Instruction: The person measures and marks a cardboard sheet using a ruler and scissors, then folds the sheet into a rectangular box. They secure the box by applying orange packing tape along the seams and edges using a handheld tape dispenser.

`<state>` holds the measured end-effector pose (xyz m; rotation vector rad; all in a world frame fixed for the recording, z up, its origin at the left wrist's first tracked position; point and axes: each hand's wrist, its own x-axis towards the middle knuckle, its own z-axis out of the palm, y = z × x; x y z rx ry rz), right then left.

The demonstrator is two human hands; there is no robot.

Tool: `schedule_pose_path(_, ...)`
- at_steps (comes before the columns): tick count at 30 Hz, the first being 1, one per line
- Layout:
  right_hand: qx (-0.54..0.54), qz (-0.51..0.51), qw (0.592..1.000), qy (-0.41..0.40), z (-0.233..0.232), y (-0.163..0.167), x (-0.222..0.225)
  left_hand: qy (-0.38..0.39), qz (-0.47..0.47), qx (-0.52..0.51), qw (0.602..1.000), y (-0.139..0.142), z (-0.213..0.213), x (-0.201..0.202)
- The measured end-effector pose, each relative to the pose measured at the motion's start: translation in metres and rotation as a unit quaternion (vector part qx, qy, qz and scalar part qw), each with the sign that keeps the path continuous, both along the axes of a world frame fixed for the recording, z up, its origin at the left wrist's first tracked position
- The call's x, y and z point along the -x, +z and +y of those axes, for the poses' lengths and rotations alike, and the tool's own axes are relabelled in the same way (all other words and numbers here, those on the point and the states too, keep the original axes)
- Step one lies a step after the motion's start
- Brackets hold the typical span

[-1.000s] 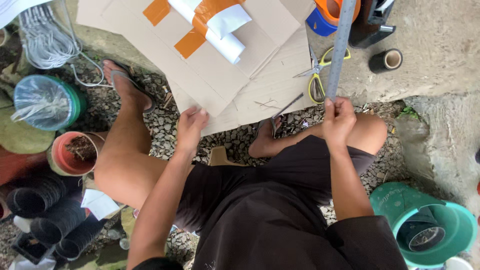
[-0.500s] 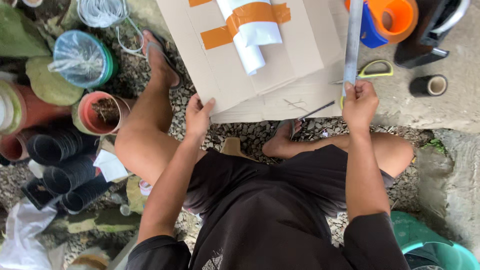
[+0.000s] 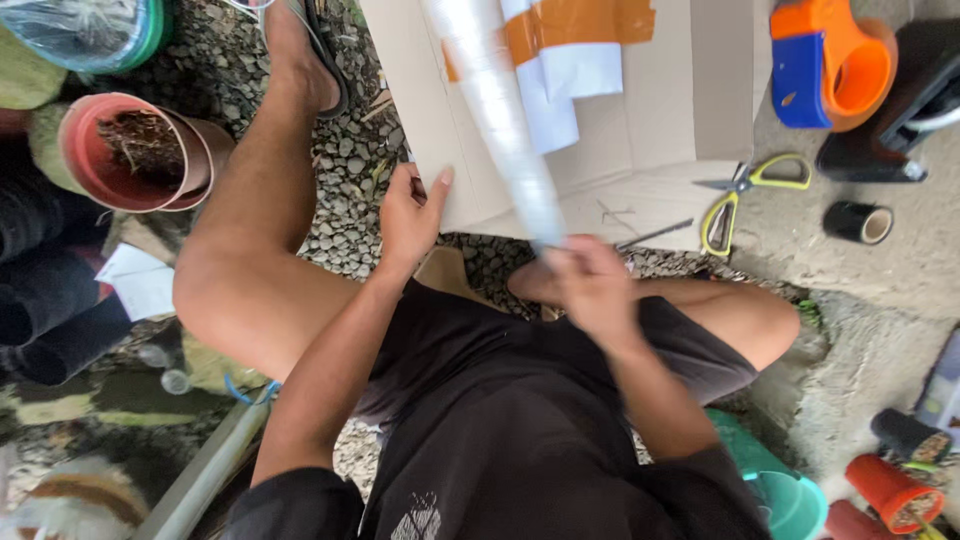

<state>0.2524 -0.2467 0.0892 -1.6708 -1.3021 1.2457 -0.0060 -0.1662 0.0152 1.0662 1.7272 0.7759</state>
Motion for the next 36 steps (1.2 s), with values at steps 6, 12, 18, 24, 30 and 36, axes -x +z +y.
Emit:
schedule_pose_path(6, 0.092, -0.009, 0.994, -0.052, 0.077, -0.037, 0.084, 0.046, 0.004, -0.05, 0.998, 0.004, 0.038, 0.0)
schedule_pose_path(12, -0.171, -0.312, 0.929, 0.099, 0.079, -0.006, 0.086, 0.046, -0.046, -0.091, 0.994, -0.009, 0.047, 0.002)
schedule_pose_path(18, -0.216, -0.351, 0.882, 0.23, 0.138, -0.054, 0.09, 0.055, -0.074, -0.121, 0.988, -0.023, 0.06, -0.002)
schedule_pose_path(24, -0.177, -0.357, 0.897, 0.19, 0.15, -0.087, 0.101, 0.092, -0.14, -0.078, 0.983, -0.029, 0.068, -0.014)
schedule_pose_path(30, -0.166, -0.35, 0.907, 0.167, 0.155, -0.076, 0.095, 0.099, -0.236, -0.117, 0.96, -0.035, 0.068, -0.017)
schedule_pose_path(36, -0.168, -0.363, 0.901, 0.168, 0.142, -0.065, 0.1, 0.065, -0.047, -0.158, 0.984, -0.036, 0.071, -0.022)
